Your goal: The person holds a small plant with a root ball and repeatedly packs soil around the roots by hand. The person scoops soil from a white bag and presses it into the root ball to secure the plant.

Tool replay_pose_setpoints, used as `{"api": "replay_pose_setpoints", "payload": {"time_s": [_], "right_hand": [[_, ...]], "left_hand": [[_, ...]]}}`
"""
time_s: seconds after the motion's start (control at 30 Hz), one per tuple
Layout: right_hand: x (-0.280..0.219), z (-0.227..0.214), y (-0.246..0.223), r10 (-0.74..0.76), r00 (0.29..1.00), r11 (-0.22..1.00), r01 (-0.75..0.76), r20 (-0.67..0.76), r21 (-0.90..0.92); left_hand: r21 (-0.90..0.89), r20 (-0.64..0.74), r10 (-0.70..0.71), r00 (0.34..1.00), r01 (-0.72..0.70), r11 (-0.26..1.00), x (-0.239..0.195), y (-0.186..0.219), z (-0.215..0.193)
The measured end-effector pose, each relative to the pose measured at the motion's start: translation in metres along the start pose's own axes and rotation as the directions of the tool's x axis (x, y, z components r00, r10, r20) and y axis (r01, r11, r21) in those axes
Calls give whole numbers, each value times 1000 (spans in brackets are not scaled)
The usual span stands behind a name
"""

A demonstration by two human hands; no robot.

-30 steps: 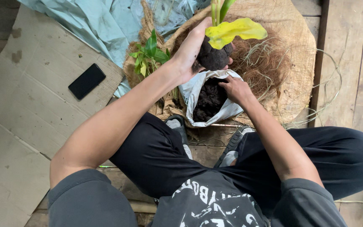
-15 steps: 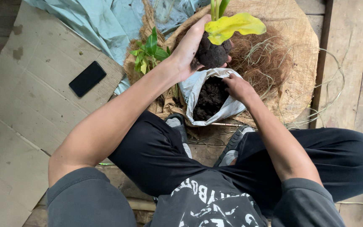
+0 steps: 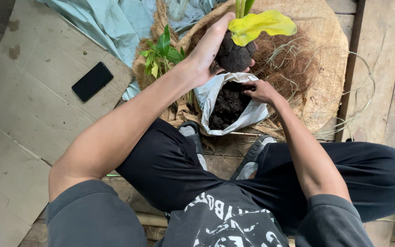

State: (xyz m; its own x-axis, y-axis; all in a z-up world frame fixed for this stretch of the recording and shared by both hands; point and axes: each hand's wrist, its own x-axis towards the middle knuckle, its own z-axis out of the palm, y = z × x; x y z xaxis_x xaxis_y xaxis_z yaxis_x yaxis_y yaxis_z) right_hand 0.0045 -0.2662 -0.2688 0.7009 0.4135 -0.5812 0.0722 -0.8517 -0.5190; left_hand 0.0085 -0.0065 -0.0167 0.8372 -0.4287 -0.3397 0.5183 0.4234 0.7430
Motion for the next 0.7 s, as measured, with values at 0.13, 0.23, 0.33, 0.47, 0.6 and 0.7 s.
{"api": "replay_pose_setpoints", "payload": {"time_s": [0.13,0.23,0.33,0.47,0.6,0.7], "right_hand": [[-1,-2,-1,43,999,999,-43,-8,28],[-7,-1,-5,66,996,996,-63,-58,57],[-16,3,-12,-54,974,997,40,-219,-67],[-27,23,-29,-369,830,904,217,-417,-368],[-28,44,-50,-448,759,865,233,-473,-445],[-30,51,-64,-321,849,916,166,-420,-365]], "left_hand": [[-3,-7,-3,1000,3,1000,0,1,-1],[7,-6,7,1000,-7,1000,-2,1,-1],[2,-20,0,1000,0,1000,-1,0,0],[4,0,10,1000,-10,1000,1,-1,2],[-15,18,20,1000,-20,1000,2,-1,3],[19,1,28,1000,-28,999,1,-2,1]]}}
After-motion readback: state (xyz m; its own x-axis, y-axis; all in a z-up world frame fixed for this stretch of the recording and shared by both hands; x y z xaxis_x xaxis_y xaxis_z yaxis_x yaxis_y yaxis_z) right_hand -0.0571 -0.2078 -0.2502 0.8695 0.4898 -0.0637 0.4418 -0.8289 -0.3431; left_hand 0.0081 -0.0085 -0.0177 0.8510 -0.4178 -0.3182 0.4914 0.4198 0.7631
